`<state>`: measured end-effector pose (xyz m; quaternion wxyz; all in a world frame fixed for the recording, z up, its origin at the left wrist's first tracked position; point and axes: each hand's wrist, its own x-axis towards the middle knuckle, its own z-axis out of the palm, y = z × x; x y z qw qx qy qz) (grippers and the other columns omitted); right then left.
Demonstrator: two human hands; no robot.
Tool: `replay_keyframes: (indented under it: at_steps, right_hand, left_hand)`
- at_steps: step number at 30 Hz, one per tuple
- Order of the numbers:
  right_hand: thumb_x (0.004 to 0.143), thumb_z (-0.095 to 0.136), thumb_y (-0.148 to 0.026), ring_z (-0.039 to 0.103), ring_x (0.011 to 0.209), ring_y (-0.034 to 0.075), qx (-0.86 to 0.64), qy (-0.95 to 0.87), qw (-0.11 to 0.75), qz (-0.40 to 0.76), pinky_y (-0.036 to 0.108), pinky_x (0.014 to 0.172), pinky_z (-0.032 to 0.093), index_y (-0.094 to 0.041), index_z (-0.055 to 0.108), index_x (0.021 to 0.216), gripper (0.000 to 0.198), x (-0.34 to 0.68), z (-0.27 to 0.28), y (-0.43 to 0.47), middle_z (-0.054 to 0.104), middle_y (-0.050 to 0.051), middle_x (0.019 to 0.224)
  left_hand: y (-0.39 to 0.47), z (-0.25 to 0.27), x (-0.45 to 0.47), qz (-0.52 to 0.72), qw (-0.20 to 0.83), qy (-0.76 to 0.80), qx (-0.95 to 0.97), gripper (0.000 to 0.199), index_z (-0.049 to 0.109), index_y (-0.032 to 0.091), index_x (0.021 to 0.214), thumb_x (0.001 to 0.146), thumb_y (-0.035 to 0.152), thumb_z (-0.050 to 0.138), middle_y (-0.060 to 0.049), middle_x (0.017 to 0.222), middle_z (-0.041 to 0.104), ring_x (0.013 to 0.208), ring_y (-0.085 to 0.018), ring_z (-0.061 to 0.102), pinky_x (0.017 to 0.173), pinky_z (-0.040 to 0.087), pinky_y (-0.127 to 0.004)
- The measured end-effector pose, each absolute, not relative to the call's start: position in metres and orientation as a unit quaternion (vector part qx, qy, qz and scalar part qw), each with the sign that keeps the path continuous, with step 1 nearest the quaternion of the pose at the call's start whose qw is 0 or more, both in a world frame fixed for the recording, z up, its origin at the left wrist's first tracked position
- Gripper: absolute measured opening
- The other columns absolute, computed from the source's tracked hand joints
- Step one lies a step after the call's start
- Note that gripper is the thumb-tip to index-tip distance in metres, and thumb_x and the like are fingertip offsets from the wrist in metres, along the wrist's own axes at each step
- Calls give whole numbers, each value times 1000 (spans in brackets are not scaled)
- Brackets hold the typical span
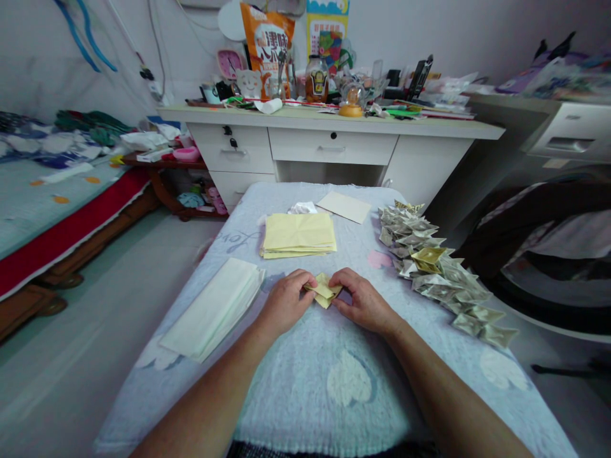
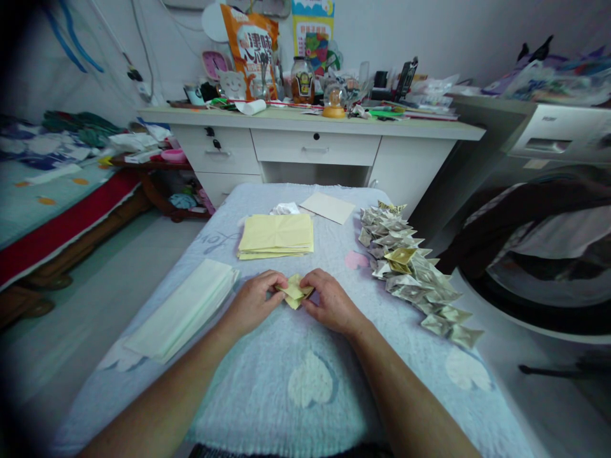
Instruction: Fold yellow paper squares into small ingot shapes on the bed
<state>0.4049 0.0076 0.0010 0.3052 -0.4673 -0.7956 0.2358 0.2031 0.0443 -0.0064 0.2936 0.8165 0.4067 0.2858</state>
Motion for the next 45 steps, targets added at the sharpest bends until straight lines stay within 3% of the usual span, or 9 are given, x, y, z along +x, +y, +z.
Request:
replay_keyframes:
  at_steps: [6, 14, 20, 29, 45]
  right_hand:
    - [78, 64, -15, 51, 93, 19, -498, -813, 244, 180, 33, 83, 37, -21, 62, 99, 22, 404, -2, 9, 60, 5, 99]
    - [80, 63, -18, 50, 93, 20, -504, -818, 227, 163, 33, 82, 36, -23, 65, 100, 20, 404, -7, 9, 59, 5, 102]
    - [81, 60, -14, 50, 92, 19, -517, -808, 234, 160, 32, 81, 35, -21, 65, 96, 17, 403, -13, 13, 60, 5, 98]
    - [81, 56, -12, 48, 86, 19, -562, -773, 245, 163, 30, 78, 36, -18, 61, 81, 8, 403, -10, 15, 56, 4, 87]
    - [79, 64, -16, 49, 87, 18, -560, -761, 264, 192, 31, 78, 37, -18, 64, 76, 4, 412, -11, 17, 56, 5, 89]
  left_hand:
    - [42, -6, 204, 247, 246, 385, 855, 14, 54, 19, 79, 74, 7, 55, -1, 88, 59, 86, -17, 55, 77, 43, -28]
    - [42, -8, 202, 214, 186, 378, 881, 16, 64, 20, 90, 76, 13, 62, -3, 93, 60, 93, -20, 52, 83, 41, -33]
    - [45, -9, 202, 221, 190, 396, 871, 9, 66, 20, 83, 82, 17, 57, -3, 87, 59, 88, -18, 53, 81, 42, -32]
    - [50, -16, 200, 240, 194, 433, 847, 5, 63, 21, 80, 77, 18, 61, -3, 91, 56, 92, -20, 52, 84, 42, -35]
    - [50, -12, 197, 233, 206, 440, 842, 3, 63, 20, 75, 77, 20, 61, -3, 87, 56, 89, -20, 52, 82, 42, -33]
